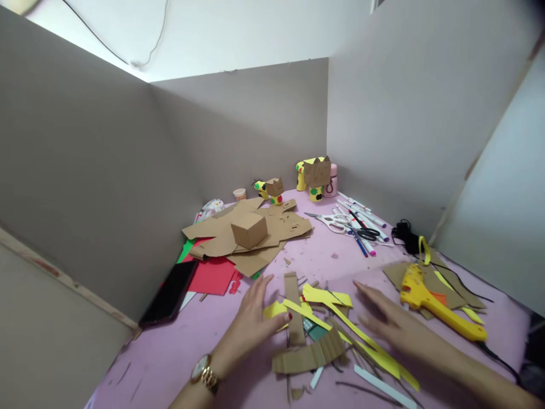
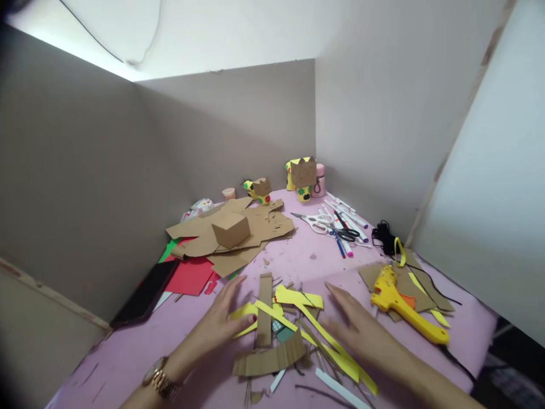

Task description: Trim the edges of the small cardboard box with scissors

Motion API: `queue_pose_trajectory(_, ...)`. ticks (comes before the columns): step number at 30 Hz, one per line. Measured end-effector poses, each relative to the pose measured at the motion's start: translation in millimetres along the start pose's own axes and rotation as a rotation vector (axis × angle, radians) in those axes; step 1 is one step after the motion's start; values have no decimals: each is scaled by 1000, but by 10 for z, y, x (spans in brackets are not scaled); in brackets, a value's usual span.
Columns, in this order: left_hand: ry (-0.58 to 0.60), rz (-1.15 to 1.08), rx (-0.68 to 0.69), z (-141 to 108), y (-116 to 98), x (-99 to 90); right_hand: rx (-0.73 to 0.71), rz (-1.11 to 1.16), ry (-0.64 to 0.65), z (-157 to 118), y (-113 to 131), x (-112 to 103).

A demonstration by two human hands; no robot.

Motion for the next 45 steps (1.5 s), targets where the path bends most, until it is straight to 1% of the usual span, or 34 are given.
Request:
queue_pose_trajectory(2, 53, 30, -23, 8, 0, 127, 11, -51, 59, -276, -88, 84)
queue_pose_trajectory(4, 131, 50, 8, -28, -114, 301, -14, -108, 97, -416, -58, 225)
queue_pose_trajectory(6, 193, 59, 62, -101, -277, 459, -59, -117, 96, -388, 80, 369)
queue_pose_trajectory(8, 211, 44, 115, -185, -412, 549, -136, -91, 97, -246, 293, 494)
queue_pose_trajectory(10, 187, 19, 151, -259, -467, 549, -229, -48, 105, -83, 510, 568)
queue_pose_trajectory(12, 141, 9, 155, -314, -435, 473, -306, -2, 122, 33, 657, 569)
queue_pose_trajectory(13, 119, 13, 140, -334, -392, 423, -327, 18, 127, 71, 686, 541)
queue_pose_trajectory(15, 74, 27, 69, -357, -279, 328, -325, 51, 103, 130, 653, 430)
queue_pose_trajectory(17, 73, 47, -5, -361, -185, 302, -270, 66, 6, 206, 538, 282)
queue_pose_trajectory(18, 79, 61, -14, -355, -167, 319, -233, 68, -58, 254, 477, 219)
queue_pose_trajectory(20, 75, 90, 33, -328, -197, 386, -176, 74, -151, 365, 406, 170)
queue_pose_trajectory(21, 53, 105, 66, -311, -231, 419, -172, 81, -155, 423, 414, 198)
queue_pose_trajectory(22, 19, 121, 93, -294, -268, 443, -186, 93, -133, 476, 451, 254)
queue_pose_trajectory(25, -90, 173, 116, -257, -360, 425, -277, 135, 1, 560, 649, 461)
queue_pose_trajectory(27, -125, 234, 129, -235, -407, 342, -294, 162, 47, 543, 725, 502)
queue_pose_trajectory(29, -100, 285, 151, -200, -436, 247, -255, 182, 44, 472, 693, 438)
queue_pose_trajectory(31, -10, 293, 141, -156, -424, 196, -192, 184, 47, 346, 580, 344)
queue_pose_trajectory(33, 137, 268, 95, -134, -381, 233, -136, 166, 77, 184, 455, 304)
queue_pose_trajectory(34, 200, 256, 71, -139, -359, 277, -123, 155, 92, 103, 411, 315)
queue_pose_trajectory(35, 234, 244, 55, -153, -345, 325, -123, 149, 109, 32, 390, 350)
queue_pose_trajectory(36, 240, 227, 60, -174, -348, 374, -134, 150, 121, -25, 389, 404)
queue_pose_trajectory(38, 181, 192, 105, -225, -385, 453, -173, 178, 128, -76, 438, 542)
queue_pose_trajectory(41, 88, 156, 168, -296, -456, 532, -201, 273, 94, -16, 538, 723)
queue_pose_trajectory(45, 16, 188, 192, -282, -501, 572, -157, 440, 34, 115, 611, 816)
Point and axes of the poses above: each hand's wrist, its own z-axis towards the middle knuckle, its own x-axis out of the palm, y = z × x, the point moved 5 cm from there along z, towards the middle knuckle, and after that the axes turned 2 degrees about -y, right-handed, at the moved point
